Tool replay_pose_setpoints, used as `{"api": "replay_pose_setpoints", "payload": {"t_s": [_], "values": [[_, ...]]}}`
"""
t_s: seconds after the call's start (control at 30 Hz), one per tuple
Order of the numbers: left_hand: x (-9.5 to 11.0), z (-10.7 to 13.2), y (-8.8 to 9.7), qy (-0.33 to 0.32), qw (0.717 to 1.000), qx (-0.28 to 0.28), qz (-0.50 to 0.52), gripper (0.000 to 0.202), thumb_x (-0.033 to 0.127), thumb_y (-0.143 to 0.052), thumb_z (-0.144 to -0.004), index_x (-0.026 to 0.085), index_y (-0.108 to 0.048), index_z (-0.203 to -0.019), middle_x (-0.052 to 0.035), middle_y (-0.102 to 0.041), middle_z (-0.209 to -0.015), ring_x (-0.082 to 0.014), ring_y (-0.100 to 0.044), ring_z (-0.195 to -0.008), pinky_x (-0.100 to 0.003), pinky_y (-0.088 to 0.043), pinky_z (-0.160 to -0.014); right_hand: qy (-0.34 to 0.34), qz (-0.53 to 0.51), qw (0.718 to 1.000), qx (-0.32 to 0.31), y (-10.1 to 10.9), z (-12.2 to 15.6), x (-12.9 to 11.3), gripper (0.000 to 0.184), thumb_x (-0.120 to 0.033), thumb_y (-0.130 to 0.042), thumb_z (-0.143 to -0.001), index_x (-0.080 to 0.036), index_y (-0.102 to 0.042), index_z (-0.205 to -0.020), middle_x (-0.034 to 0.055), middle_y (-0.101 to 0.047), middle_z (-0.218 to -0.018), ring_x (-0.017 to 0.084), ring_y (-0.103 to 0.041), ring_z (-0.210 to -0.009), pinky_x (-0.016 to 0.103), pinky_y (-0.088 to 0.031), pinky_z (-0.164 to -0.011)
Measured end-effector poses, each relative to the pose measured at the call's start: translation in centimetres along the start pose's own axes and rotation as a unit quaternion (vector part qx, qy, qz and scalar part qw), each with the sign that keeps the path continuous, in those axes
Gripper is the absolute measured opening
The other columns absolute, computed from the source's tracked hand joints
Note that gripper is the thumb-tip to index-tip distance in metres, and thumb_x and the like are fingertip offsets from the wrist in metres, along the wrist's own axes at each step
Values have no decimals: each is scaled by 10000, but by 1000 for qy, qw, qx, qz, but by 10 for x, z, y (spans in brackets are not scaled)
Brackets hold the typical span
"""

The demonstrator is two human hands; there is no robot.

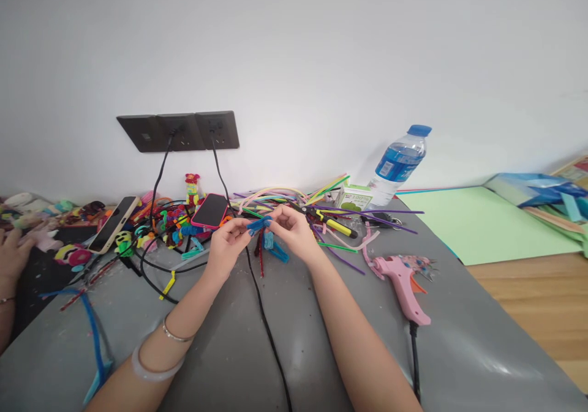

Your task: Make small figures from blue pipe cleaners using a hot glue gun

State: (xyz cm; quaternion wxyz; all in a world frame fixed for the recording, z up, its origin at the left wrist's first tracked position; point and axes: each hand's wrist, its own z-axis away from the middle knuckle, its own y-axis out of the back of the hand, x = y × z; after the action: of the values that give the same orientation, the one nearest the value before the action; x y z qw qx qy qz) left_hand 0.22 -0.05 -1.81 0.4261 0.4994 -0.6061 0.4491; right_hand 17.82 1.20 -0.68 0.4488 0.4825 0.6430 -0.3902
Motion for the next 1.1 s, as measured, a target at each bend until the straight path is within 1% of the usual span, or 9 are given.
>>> {"api": "replay_pose_setpoints", "payload": {"t_s": [0.17, 0.27, 0.33, 0.4, 0.5, 0.7, 0.93, 1.0, 1.1], "values": [[-2, 0, 0, -26, 1000, 0, -1, 236, 347, -725, -798, 185, -654, -954, -63, -688, -934, -178, -676, -900, -271, -566, -777, -18, 3, 1000, 12, 1, -1, 2, 362, -518, -758, -786, -201, -583, -790, 29, -707, -733, 152, -652, -654, 258, -468, -566], [-3, 1, 0, -42, 999, -4, -9, 291, 359, -708, -827, 207, -632, -1064, -59, -666, -987, -170, -682, -895, -280, -575, -795, -19, 0, 1000, 11, 1, -1, 3, 372, -530, -754, -785, -200, -583, -791, 32, -709, -725, 151, -651, -652, 254, -463, -561], [-2, 2, 1, -56, 998, -14, -13, 298, 363, -687, -850, 218, -618, -1101, -57, -654, -1011, -163, -685, -869, -293, -583, -807, -20, 0, 1000, 9, 1, -1, 4, 369, -528, -750, -791, -202, -577, -795, 27, -697, -727, 151, -648, -656, 254, -462, -560], [-2, 3, 1, -63, 998, -24, -16, 258, 373, -668, -867, 214, -620, -1065, -60, -654, -1026, -158, -685, -837, -298, -590, -798, -17, 3, 1000, 9, 1, -1, 3, 359, -520, -743, -799, -205, -571, -805, 16, -670, -735, 149, -636, -661, 256, -462, -562], [0, 3, 0, -53, 998, -25, -13, 243, 398, -676, -858, 202, -619, -991, -66, -666, -1017, -162, -682, -821, -300, -597, -777, -5, 9, 1000, 13, 0, -1, 2, 340, -513, -730, -809, -211, -578, -843, 7, -621, -759, 143, -597, -675, 261, -469, -576], [2, 4, -2, -35, 999, -4, -3, 262, 391, -723, -818, 188, -651, -968, -71, -694, -965, -179, -686, -908, -279, -576, -817, 26, 1, 1000, 17, -1, -1, 0, 302, -476, -730, -819, -229, -593, -927, 4, -585, -833, 130, -521, -676, 262, -461, -596], [1, 2, -2, -32, 999, 22, 22, 289, 405, -755, -784, 175, -680, -943, -67, -718, -922, -179, -705, -857, -290, -582, -802, 44, -6, 999, -7, 0, 0, 1, 224, -424, -712, -853, -236, -610, -922, 8, -579, -855, 138, -524, -704, 267, -450, -619], [1, 2, -1, -32, 999, 32, 20, 298, 414, -761, -775, 173, -688, -935, -71, -726, -923, -185, -710, -859, -299, -584, -808, 37, -5, 999, -13, 1, 0, 0, 242, -446, -706, -855, -238, -614, -939, 13, -586, -868, 144, -530, -713, 270, -454, -627], [1, 1, 0, -31, 998, 43, 17, 298, 417, -757, -778, 175, -695, -940, -73, -732, -922, -193, -714, -863, -315, -587, -820, 30, 1, 999, -24, 3, 1, -1, 361, -553, -698, -828, -238, -624, -988, 27, -590, -872, 163, -542, -715, 291, -470, -641]]}}
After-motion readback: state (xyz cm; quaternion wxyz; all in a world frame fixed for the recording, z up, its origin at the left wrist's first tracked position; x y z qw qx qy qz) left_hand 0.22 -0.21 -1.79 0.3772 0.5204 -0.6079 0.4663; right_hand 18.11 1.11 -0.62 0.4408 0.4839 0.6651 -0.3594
